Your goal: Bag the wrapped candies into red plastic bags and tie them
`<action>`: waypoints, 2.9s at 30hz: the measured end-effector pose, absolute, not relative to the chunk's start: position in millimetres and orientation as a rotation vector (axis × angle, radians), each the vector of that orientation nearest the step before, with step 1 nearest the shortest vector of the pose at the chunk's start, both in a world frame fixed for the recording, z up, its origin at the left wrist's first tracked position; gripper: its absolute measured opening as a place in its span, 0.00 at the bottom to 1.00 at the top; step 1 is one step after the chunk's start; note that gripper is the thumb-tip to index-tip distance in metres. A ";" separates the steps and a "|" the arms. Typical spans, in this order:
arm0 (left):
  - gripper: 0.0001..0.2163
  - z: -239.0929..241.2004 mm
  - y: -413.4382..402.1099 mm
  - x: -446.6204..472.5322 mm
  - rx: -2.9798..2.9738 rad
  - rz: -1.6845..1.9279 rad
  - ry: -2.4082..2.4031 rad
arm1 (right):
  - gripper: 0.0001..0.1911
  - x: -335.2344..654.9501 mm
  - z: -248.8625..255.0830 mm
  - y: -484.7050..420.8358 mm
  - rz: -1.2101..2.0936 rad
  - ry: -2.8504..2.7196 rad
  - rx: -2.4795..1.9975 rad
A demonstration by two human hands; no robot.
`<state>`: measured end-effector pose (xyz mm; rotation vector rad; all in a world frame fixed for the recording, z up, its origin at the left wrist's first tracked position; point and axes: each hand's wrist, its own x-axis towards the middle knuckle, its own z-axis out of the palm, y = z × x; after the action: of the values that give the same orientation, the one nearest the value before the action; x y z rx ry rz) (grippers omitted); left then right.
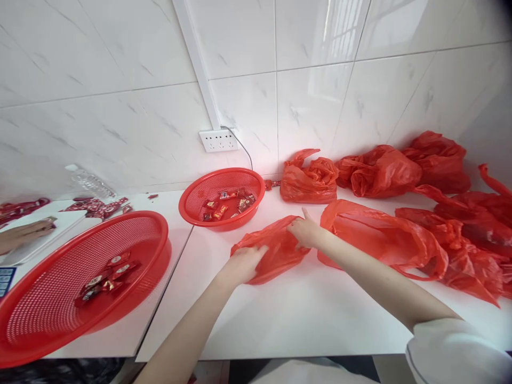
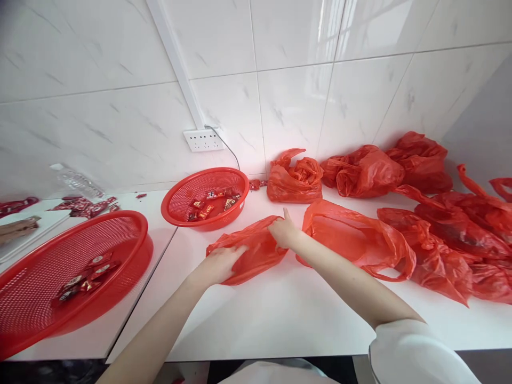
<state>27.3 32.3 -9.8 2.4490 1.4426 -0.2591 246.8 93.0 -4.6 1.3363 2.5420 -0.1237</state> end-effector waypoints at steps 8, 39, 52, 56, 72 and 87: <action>0.40 -24.4 45.5 8.6 2.403 -0.128 1.422 | 0.48 264.6 -26.2 114.9 -0.584 2.547 1.150; 0.09 -54.4 84.6 7.1 0.552 1.504 0.982 | 0.13 255.9 41.6 85.4 -0.771 3.326 1.273; 0.17 -58.3 59.7 43.8 0.638 1.388 0.907 | 0.29 231.0 6.6 99.1 -0.127 3.240 1.702; 0.17 -61.4 52.1 54.0 0.670 1.315 0.860 | 0.30 225.2 1.5 98.4 -0.196 3.140 1.665; 0.17 -72.3 56.5 51.1 0.679 1.312 0.902 | 0.23 226.6 -14.3 106.2 -0.169 2.926 1.856; 0.15 -54.3 64.7 36.2 0.623 1.429 0.934 | 0.04 229.4 6.0 101.9 -0.143 3.322 1.924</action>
<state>36.2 64.7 -54.3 0.6229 0.9344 1.4285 229.4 101.9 6.0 1.9242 3.3219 -0.1430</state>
